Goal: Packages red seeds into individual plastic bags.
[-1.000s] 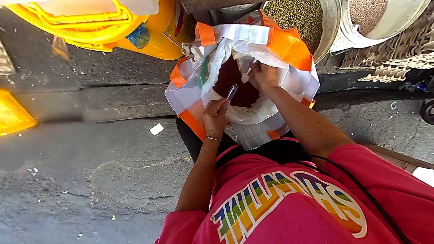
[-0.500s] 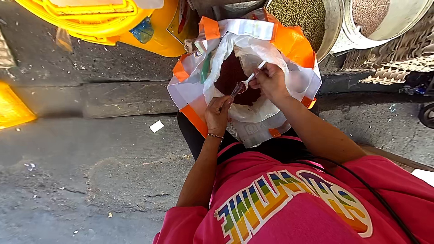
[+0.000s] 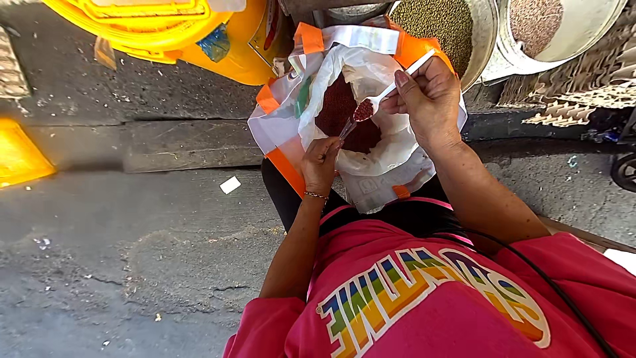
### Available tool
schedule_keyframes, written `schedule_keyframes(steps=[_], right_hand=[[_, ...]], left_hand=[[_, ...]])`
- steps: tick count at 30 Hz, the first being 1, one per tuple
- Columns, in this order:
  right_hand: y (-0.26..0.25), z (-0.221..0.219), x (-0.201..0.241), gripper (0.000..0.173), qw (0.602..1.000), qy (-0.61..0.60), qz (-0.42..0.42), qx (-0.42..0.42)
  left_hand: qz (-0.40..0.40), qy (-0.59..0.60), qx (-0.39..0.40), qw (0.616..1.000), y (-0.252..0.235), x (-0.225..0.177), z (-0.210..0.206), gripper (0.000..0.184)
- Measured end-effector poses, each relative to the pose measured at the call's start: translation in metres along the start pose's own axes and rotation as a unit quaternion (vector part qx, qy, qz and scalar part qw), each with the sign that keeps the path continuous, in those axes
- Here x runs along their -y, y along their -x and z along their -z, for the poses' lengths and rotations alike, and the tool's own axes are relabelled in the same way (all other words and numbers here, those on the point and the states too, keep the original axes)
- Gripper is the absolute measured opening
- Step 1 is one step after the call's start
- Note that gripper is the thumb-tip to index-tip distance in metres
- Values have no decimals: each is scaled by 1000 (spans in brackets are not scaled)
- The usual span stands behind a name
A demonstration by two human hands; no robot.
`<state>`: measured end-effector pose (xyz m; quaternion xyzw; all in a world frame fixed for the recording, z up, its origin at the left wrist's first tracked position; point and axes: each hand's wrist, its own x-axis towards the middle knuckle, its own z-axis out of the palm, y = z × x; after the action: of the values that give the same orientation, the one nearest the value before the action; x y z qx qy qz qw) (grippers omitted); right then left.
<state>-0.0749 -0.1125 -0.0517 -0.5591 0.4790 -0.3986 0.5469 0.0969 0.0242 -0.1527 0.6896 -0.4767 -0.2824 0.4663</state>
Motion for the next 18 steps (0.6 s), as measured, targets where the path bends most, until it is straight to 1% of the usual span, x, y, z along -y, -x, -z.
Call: schedule_keyframes(steps=[4, 6, 12, 18], right_hand=[[3, -1, -1, 8, 999, 22, 41, 13], [5, -1, 0, 9, 996, 51, 65, 22], [12, 1, 1, 12, 978, 124, 161, 40], [15, 0, 2, 15, 962, 176, 200, 51]], left_hand=[[-7, -3, -5, 1000, -1, -4, -1, 14], [-13, -5, -6, 1000, -1, -4, -2, 14], [-21, -4, -9, 1000, -2, -4, -4, 15], [-30, -3, -9, 1000, -2, -3, -6, 16]])
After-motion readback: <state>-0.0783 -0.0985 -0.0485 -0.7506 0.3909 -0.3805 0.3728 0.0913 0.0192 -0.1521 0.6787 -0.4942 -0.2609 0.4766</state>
